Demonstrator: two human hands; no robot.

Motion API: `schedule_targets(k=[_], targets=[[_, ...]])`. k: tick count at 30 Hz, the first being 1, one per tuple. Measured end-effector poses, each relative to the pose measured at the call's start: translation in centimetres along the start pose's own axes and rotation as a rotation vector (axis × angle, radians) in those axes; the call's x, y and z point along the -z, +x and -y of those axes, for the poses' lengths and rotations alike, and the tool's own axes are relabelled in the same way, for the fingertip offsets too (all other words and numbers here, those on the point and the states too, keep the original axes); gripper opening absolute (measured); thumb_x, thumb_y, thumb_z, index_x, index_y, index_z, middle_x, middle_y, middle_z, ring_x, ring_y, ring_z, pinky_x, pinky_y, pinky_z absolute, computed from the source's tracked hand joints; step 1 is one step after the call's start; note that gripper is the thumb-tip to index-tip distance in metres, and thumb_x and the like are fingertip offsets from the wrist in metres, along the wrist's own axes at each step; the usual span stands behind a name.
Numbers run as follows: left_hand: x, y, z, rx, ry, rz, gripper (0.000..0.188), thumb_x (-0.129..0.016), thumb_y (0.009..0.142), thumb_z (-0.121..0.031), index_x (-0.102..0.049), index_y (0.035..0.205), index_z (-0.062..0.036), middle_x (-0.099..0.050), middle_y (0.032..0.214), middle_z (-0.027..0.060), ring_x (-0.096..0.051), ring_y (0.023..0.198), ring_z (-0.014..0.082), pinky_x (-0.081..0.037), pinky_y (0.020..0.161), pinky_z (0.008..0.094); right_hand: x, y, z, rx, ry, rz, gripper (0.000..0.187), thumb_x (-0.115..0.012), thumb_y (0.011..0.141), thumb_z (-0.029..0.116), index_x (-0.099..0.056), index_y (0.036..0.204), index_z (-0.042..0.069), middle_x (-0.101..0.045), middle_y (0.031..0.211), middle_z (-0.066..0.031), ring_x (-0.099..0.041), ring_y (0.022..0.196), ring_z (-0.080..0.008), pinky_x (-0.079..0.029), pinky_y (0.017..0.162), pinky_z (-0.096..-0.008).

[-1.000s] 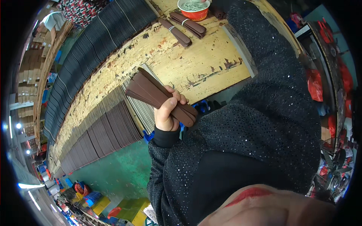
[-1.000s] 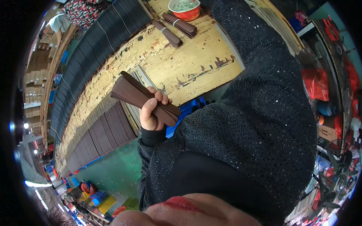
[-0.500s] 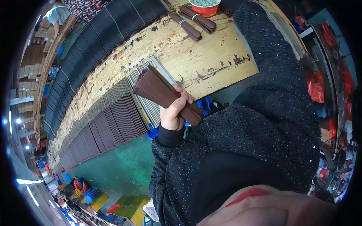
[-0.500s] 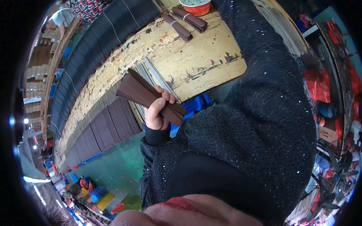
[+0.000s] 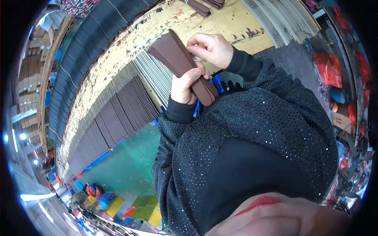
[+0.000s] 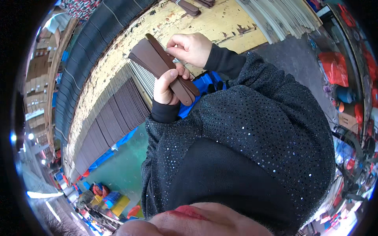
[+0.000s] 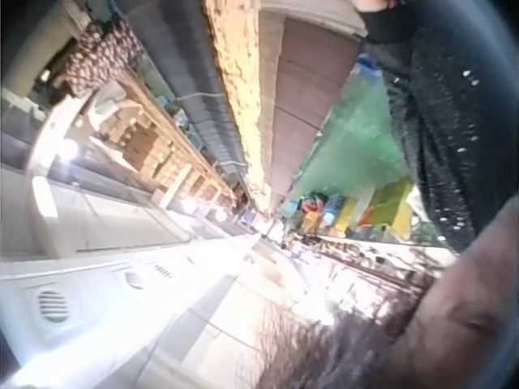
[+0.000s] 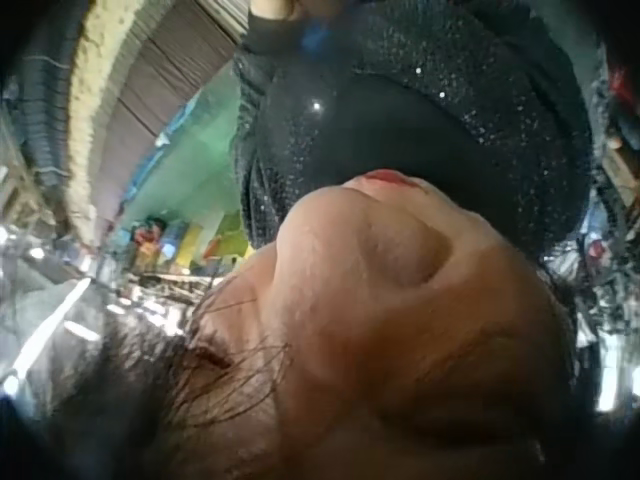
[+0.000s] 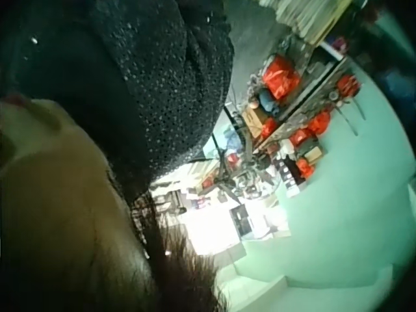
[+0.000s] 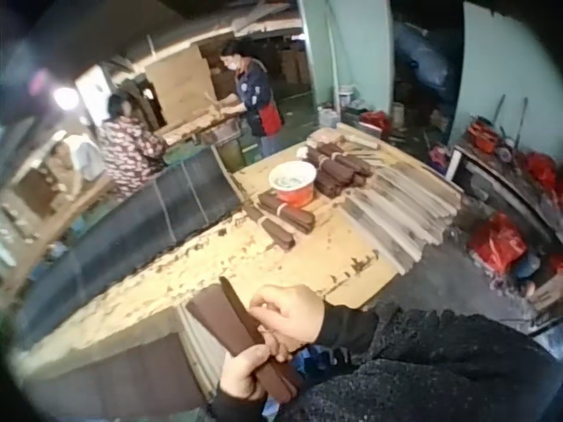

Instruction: Organizing thin brown strips on a workbench and tying them into bundles using white string.

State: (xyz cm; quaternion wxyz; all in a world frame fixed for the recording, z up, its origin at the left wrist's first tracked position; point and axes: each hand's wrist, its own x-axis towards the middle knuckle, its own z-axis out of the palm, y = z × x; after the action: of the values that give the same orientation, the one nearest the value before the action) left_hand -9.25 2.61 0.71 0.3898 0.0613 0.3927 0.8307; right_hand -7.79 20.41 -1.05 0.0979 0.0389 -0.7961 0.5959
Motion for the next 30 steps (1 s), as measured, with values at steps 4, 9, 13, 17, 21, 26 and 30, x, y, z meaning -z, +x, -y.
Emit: schedule_targets(k=[4,9,13,17,21,26,30], targets=[[0.5,-0.2,0.1,0.033,-0.025,0.011,0.035,-0.066,0.086,-0.006,-0.052,0.118,0.0011,-0.060,0.085,0.0104,-0.060,0.078,0.0221,-0.054,0.078,0.0415,-0.8,-0.5,1.1,-0.082,0.084,-0.039,0.017,-0.062,0.104,0.018,-0.065,0.109,0.002,-0.068,0.084,-0.0010,-0.064,0.077,-0.0071,-0.051,0.068,-0.0237],[0.8,-1.9,-3.3,0.196,0.408,0.341,0.045,-0.076,0.078,-0.017,-0.056,0.115,-0.0006,-0.060,0.083,0.0059,-0.058,0.075,0.0197,-0.051,0.078,0.0383,0.1,-0.9,-0.6,-0.375,1.351,0.088,0.028,-0.051,0.110,0.031,-0.062,0.099,0.007,-0.042,0.056,0.0124,-0.050,0.062,-0.0039,-0.040,0.062,-0.0187],[0.9,-2.6,-6.5,0.261,1.016,0.287,0.048,-0.080,0.073,-0.009,-0.063,0.116,0.0016,-0.069,0.096,0.0048,-0.064,0.086,0.0128,-0.053,0.080,0.0297,3.9,0.0,-1.4,0.016,1.529,0.563,0.036,-0.040,0.114,0.031,-0.061,0.126,0.004,-0.033,0.049,0.0130,-0.037,0.050,0.0007,-0.033,0.049,-0.0205],[2.1,-2.4,-7.6,0.280,1.470,0.137,0.055,-0.076,0.074,-0.017,-0.062,0.123,0.0053,-0.073,0.102,0.0210,-0.072,0.097,0.0253,-0.055,0.091,0.0354,6.4,-0.9,2.7,0.044,0.988,0.617,0.040,-0.051,0.109,0.029,-0.060,0.139,0.005,-0.045,0.053,0.0122,-0.045,0.051,-0.0032,-0.038,0.051,-0.0227],[0.9,-1.2,-7.1,0.085,1.083,-0.013,0.034,-0.073,0.082,-0.017,-0.065,0.109,0.0022,-0.072,0.087,0.0129,-0.071,0.082,0.0241,-0.057,0.080,0.0363,3.3,-4.1,9.8,0.625,-0.431,0.479,0.034,-0.071,0.095,0.021,-0.071,0.127,0.012,-0.070,0.076,0.0010,-0.063,0.063,-0.0121,-0.052,0.063,-0.0322],[1.9,-3.2,-8.0,-0.042,0.143,0.006,0.047,-0.064,0.085,-0.019,-0.051,0.127,-0.0012,-0.054,0.089,0.0070,-0.055,0.080,0.0193,-0.049,0.075,0.0373,5.8,-2.7,4.8,0.207,-0.116,0.326,0.012,-0.069,0.098,0.016,-0.073,0.108,0.010,-0.069,0.088,-0.0068,-0.065,0.078,-0.0104,-0.051,0.071,-0.0289],[1.9,-2.6,-5.7,-0.100,0.161,0.074,0.054,-0.067,0.090,-0.028,-0.047,0.132,-0.0017,-0.054,0.089,0.0055,-0.053,0.079,0.0186,-0.047,0.076,0.0368,4.3,-4.3,2.6,0.188,0.594,0.476,0.023,-0.065,0.102,0.023,-0.062,0.088,0.004,-0.058,0.080,-0.0027,-0.058,0.075,-0.0141,-0.046,0.069,-0.0274]])
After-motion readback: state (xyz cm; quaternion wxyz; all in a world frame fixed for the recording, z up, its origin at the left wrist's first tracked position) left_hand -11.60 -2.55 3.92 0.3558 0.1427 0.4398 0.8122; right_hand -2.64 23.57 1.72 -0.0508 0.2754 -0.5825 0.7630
